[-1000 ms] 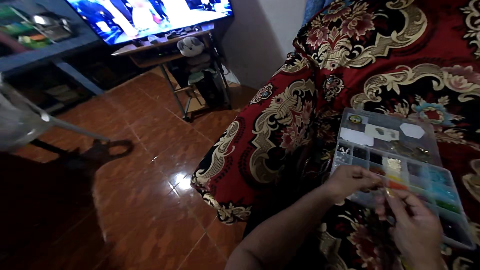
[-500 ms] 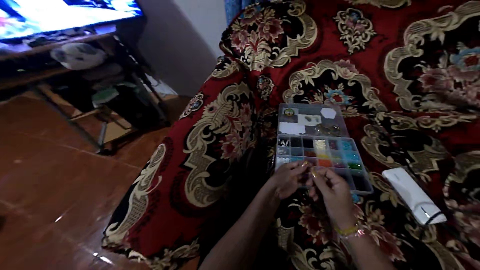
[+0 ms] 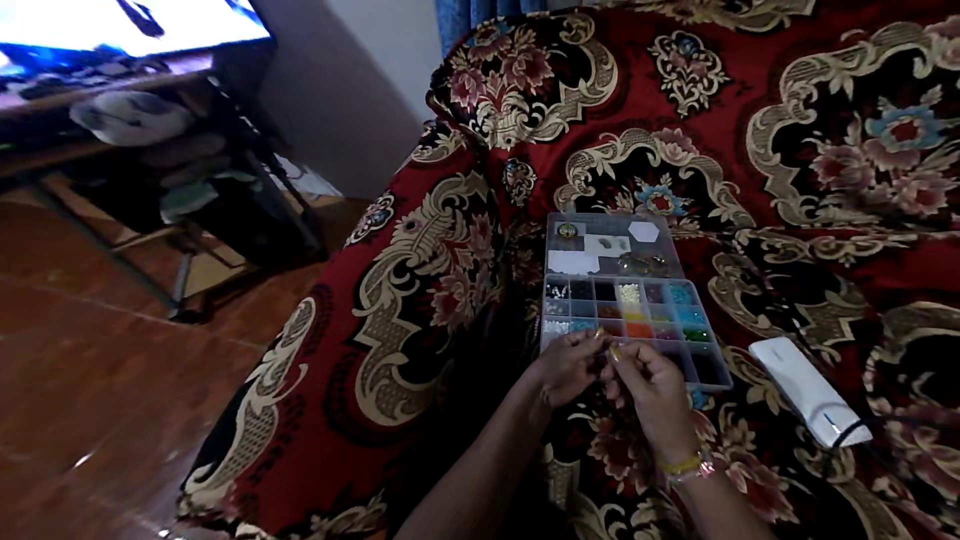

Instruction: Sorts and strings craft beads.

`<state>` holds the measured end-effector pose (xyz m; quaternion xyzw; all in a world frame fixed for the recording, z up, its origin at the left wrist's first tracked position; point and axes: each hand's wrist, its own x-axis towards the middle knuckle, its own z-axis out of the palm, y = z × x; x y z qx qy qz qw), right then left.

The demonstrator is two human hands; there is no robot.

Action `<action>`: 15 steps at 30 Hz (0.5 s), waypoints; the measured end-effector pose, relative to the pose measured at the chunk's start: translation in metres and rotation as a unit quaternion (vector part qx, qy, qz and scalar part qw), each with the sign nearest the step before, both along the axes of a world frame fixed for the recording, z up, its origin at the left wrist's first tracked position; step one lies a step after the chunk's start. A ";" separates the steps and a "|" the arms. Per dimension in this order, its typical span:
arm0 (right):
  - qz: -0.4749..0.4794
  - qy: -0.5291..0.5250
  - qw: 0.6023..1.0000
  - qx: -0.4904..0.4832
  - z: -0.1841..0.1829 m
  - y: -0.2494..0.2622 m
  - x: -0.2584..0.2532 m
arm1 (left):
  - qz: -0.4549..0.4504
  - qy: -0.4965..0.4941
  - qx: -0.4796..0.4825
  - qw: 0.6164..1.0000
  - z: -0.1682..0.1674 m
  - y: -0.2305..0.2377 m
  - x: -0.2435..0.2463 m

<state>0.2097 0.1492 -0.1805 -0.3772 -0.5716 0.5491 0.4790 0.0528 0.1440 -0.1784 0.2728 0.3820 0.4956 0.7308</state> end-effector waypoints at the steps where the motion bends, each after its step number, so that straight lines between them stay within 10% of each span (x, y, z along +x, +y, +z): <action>1: 0.000 0.004 1.000 0.000 -0.001 0.000 0.000 | 0.000 -0.003 0.000 1.000 0.000 0.000 0.000; 15: 0.001 0.004 1.000 0.009 -0.002 0.000 0.000 | -0.014 -0.009 0.003 1.000 0.000 0.000 -0.002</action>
